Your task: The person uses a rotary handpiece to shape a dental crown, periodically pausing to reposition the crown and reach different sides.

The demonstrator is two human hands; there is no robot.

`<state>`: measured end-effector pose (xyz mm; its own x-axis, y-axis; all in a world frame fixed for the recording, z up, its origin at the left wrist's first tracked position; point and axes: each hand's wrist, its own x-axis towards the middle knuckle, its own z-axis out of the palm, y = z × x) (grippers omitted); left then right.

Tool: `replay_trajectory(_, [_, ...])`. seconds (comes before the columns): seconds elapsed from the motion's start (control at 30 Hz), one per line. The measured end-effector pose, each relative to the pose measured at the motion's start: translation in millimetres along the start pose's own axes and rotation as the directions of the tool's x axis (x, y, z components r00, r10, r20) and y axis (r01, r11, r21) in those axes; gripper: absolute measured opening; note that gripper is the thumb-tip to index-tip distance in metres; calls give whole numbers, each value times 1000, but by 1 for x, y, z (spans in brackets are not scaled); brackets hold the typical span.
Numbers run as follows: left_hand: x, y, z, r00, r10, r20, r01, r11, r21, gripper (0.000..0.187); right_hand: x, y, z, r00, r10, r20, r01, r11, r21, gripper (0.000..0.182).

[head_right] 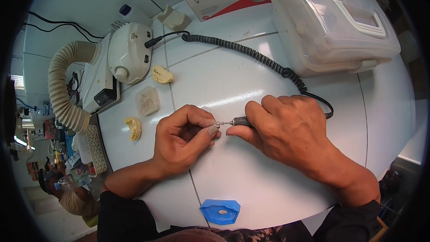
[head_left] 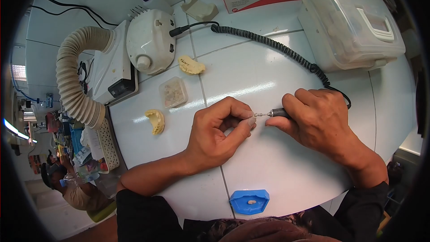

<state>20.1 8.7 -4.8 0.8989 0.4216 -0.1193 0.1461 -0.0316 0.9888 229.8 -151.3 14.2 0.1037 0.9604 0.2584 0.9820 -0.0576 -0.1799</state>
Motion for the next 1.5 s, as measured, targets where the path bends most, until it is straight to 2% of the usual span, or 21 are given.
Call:
replay_trajectory(0.47, [0, 0, -1, 1000, 16, 13, -16, 1000, 12, 8, 0, 0, -1, 1000, 0, 11, 0, 1000, -4, 56])
replay_trajectory(0.57, [1, 2, 5, 998, 31, -55, -33, 998, -46, 7, 1, 1, -3, 999, 3, 34, -3, 1000, 4, 56])
replay_trajectory(0.67, [2, -1, 5, 997, 44, -62, -48, 996, -77, 7, 1, 1, -3, 999, 7, 41, -7, 1000, 1, 56])
replay_trajectory(0.87, [0, -1, 0, 1000, 24, 8, -24, 1000, -15, 9, 1, 0, -2, 1000, 9, 23, -8, 1000, -2, 55])
replay_trajectory(1.27, [0, -5, -1, 997, 71, 19, -72, 996, 43, 9, 1, 2, -4, 998, 3, 60, -3, 1000, 1, 56])
replay_trajectory(1.37, [0, -3, 0, 999, 33, 5, -33, 999, -2, 9, 1, 1, -4, 998, 8, 56, -8, 1000, 5, 56])
replay_trajectory(1.5, [0, -3, -1, 999, 47, 13, -48, 998, 45, 9, 1, 2, -4, 998, -4, 58, 3, 1000, 17, 56])
